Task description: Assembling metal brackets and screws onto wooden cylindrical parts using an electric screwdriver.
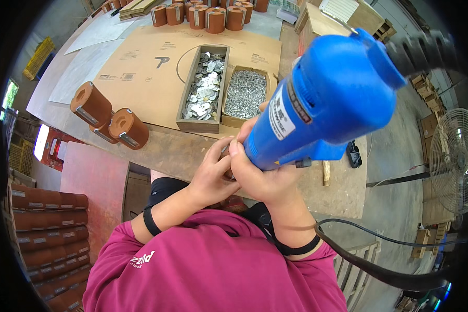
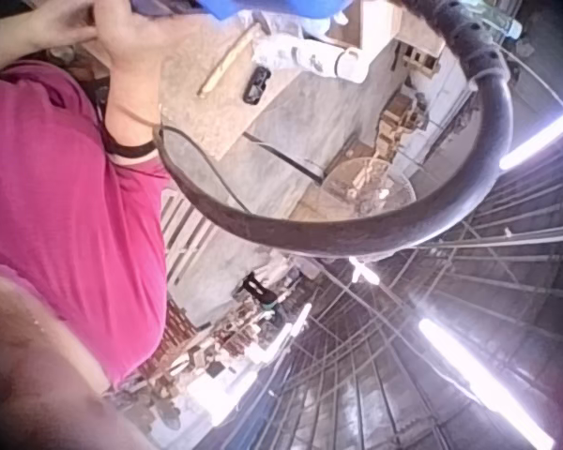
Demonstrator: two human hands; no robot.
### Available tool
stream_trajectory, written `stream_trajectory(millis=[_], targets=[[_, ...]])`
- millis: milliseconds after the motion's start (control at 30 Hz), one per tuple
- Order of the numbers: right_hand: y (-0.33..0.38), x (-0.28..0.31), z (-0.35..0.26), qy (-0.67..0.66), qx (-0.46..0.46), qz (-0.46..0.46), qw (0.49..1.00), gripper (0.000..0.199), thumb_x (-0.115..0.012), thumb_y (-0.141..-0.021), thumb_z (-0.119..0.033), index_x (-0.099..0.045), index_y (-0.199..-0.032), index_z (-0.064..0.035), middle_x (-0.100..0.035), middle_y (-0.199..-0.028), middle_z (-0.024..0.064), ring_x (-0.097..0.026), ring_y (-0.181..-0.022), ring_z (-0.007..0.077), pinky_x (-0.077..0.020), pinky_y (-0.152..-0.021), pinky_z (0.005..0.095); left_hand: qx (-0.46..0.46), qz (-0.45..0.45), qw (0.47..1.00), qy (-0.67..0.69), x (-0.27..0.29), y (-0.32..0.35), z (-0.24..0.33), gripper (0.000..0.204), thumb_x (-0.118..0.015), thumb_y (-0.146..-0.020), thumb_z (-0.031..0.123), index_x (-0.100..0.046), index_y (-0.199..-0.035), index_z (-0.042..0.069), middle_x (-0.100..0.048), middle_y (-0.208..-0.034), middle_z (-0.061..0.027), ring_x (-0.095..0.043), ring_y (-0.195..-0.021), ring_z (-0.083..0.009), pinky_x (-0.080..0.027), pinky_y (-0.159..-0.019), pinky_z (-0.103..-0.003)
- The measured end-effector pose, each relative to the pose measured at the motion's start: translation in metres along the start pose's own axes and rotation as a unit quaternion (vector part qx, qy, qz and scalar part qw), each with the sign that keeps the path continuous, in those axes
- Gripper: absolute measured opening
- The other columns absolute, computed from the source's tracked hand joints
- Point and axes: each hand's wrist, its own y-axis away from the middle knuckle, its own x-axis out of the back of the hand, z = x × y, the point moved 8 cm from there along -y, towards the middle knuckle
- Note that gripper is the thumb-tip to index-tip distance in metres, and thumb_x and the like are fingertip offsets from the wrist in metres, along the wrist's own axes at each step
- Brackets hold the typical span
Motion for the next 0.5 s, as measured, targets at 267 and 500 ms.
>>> stream_trajectory(millis=[267,500], targets=[[-0.0014,-0.0008,0.0078,-0.065,-0.049,0.011,0.997,0.056,-0.053,-0.069,0.010,-0.028,-0.118,-0.0017,-0.050,-0.076,0.0067,-0.053,-0.069,0.0147,-0.0462,-0.066,0.0300,-0.020,0.020,1.000,0.003,0.0001,-0.0009,0.0028,0.040,-0.074,-0.052,0.005,-0.052,-0.085,0.004,-0.040,-0.118,-0.0232,-0.041,-0.110,-0.0425,-0.037,-0.090,-0.044],[-0.0014,-0.0024,0.0088,-0.050,-0.047,-0.004,0.998,0.055,-0.052,-0.070,0.010,-0.029,-0.118,-0.0016,-0.050,-0.077,0.0069,-0.054,-0.070,0.0148,-0.0462,-0.066,0.0290,-0.032,0.026,0.999,-0.004,-0.0008,0.0000,0.0010,0.039,-0.075,-0.052,0.005,-0.051,-0.083,0.002,-0.042,-0.117,-0.0224,-0.041,-0.110,-0.0421,-0.037,-0.091,-0.045]])
